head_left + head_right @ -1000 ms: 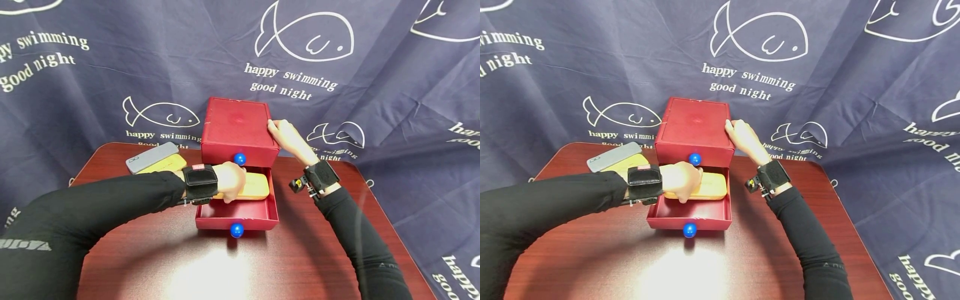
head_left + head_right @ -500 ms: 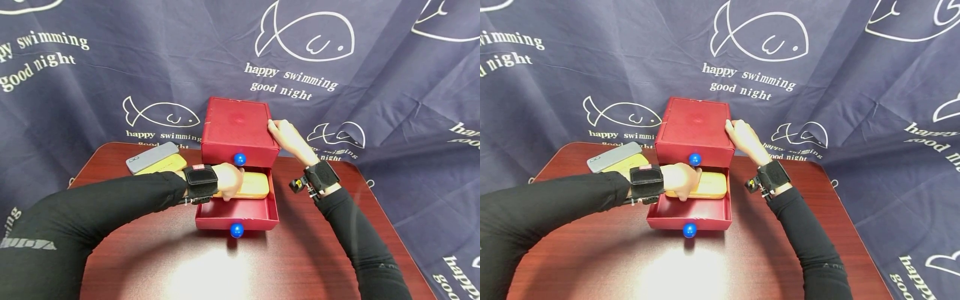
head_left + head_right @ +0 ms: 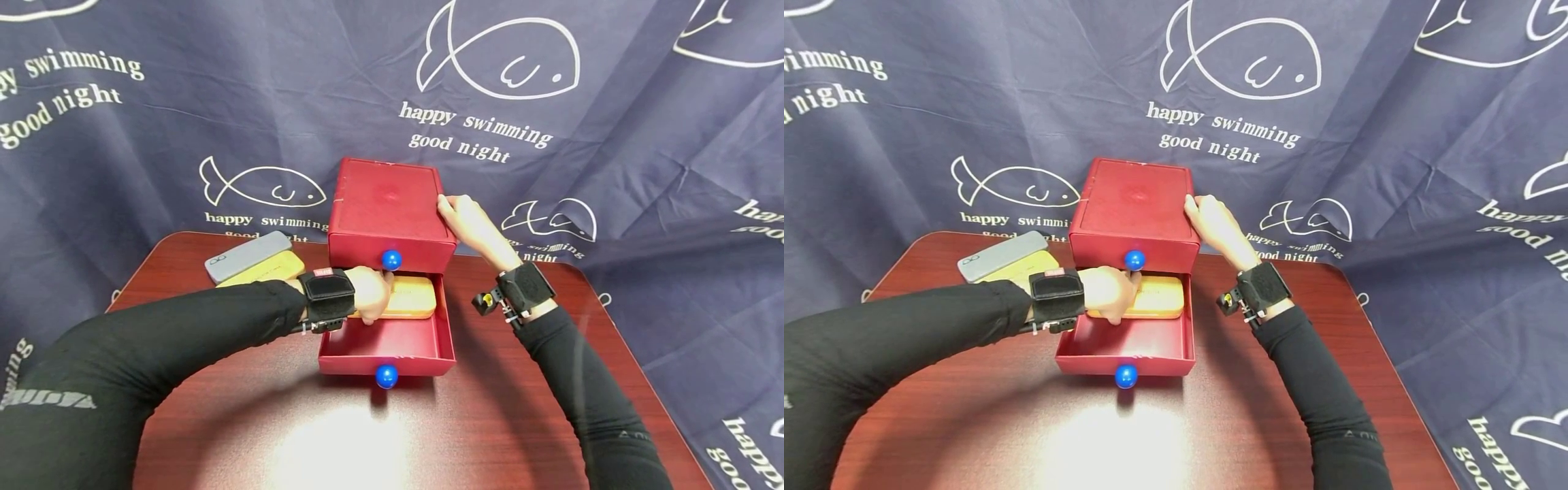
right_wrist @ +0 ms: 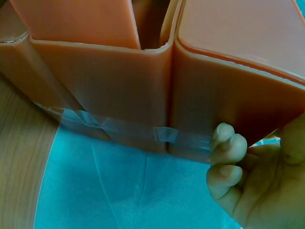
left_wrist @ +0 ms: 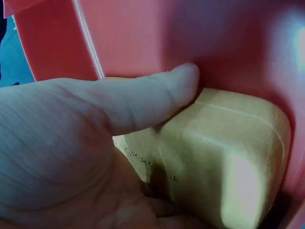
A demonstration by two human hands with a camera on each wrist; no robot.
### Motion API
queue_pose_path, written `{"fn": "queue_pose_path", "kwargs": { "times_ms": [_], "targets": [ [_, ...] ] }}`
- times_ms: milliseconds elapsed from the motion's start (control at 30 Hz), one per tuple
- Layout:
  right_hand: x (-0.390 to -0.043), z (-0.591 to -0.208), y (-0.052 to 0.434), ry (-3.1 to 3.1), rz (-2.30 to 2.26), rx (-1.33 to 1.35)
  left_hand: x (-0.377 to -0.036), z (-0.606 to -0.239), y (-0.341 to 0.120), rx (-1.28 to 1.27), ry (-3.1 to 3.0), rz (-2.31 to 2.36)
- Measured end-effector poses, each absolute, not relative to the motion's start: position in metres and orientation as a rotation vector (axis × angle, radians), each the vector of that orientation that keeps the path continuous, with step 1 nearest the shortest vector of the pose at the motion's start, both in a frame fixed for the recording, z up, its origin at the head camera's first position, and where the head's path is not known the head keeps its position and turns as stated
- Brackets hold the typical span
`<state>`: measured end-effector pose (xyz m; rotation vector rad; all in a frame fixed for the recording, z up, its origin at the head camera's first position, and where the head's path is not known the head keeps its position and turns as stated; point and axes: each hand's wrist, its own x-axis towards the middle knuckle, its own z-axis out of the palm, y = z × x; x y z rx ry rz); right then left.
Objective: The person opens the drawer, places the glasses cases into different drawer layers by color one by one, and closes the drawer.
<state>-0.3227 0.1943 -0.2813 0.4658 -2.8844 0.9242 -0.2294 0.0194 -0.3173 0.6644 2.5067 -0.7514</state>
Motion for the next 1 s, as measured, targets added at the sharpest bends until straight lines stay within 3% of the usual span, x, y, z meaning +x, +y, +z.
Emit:
{"fn": "queue_pose_path", "kwargs": {
  "times_ms": [533, 1000],
  "targets": [
    [-0.32, -0.281, 0.194, -2.877, 0.876, 0.474, -0.228, -0.32, 0.006, 0.591, 2.68, -0.373],
    [-0.321, -0.282, 0.194, -2.875, 0.877, 0.493, -0.217, -0.292, -0.007, 0.633, 2.581, -0.315]
  ]
}}
